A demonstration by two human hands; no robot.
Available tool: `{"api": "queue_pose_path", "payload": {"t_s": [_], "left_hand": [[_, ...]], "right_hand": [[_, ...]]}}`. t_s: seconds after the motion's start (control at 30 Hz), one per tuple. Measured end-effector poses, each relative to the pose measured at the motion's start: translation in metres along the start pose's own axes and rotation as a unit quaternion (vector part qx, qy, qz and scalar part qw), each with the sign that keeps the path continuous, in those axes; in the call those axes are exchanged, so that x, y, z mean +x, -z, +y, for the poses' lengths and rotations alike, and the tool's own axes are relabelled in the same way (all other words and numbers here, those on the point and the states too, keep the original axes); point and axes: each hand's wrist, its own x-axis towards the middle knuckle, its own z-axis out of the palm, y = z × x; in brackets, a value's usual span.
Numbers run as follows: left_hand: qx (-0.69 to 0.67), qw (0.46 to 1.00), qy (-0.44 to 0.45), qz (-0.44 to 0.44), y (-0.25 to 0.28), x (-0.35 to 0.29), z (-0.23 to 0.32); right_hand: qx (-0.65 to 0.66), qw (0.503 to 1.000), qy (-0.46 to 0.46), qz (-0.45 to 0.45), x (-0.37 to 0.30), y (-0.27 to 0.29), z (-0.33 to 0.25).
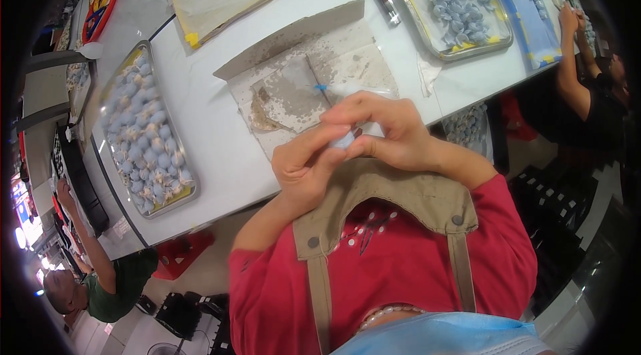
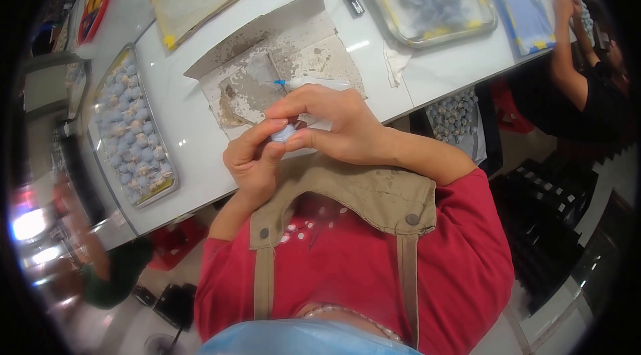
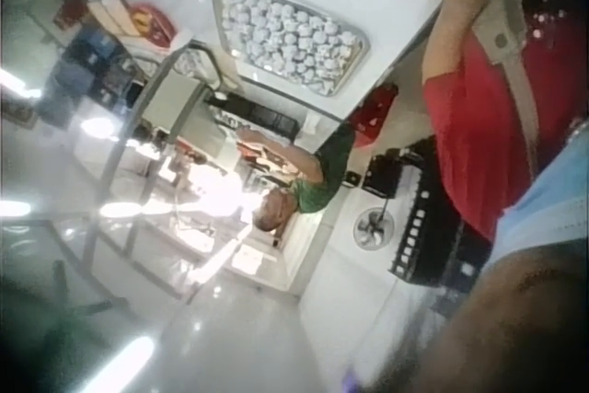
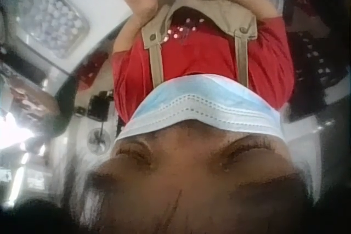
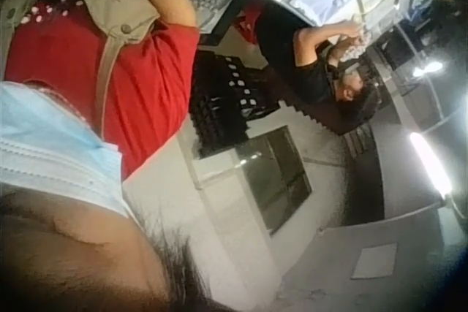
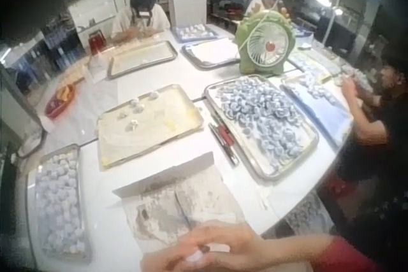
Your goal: The person applies glue to small figurine parts using a squeeze bottle, attaches pieces together by hand, and rearranges trays on the table.
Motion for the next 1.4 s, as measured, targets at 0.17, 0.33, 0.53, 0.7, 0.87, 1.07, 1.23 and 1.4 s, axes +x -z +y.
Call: {"api": "queue_pose_path", "payload": {"t_s": [0.17, 0.33, 0.53, 0.7, 0.87, 1.07, 1.23, 1.4], "left_hand": [[0.035, 0.999, 0.023, -0.02, 0.01, 0.0, 0.005], [-0.098, 0.993, 0.071, -0.017, 0.0, -0.008, -0.008], [-0.205, 0.975, 0.07, 0.048, 0.01, -0.003, -0.003], [-0.189, 0.975, 0.066, 0.097, 0.012, -0.002, 0.004], [0.524, 0.813, -0.089, 0.236, 0.11, 0.03, 0.043], [0.703, 0.639, -0.017, 0.311, 0.224, 0.068, 0.073], [0.606, 0.773, -0.07, 0.175, 0.181, 0.171, 0.038], [0.67, 0.725, -0.072, 0.142, 0.132, 0.257, -0.032]], "right_hand": [[0.034, 0.999, -0.009, -0.035, 0.006, -0.006, 0.003], [0.097, 0.995, 0.017, 0.035, -0.002, -0.015, 0.021], [0.218, 0.969, -0.107, 0.041, 0.014, -0.028, 0.006], [0.145, 0.984, -0.104, 0.017, 0.014, -0.031, 0.014], [-0.076, 0.994, 0.002, 0.072, 0.02, -0.012, 0.008], [-0.21, 0.954, 0.023, 0.213, 0.004, 0.019, 0.026], [-0.286, 0.933, 0.022, 0.217, 0.001, 0.021, 0.028], [-0.323, 0.931, -0.006, 0.173, -0.005, 0.02, 0.033]]}}
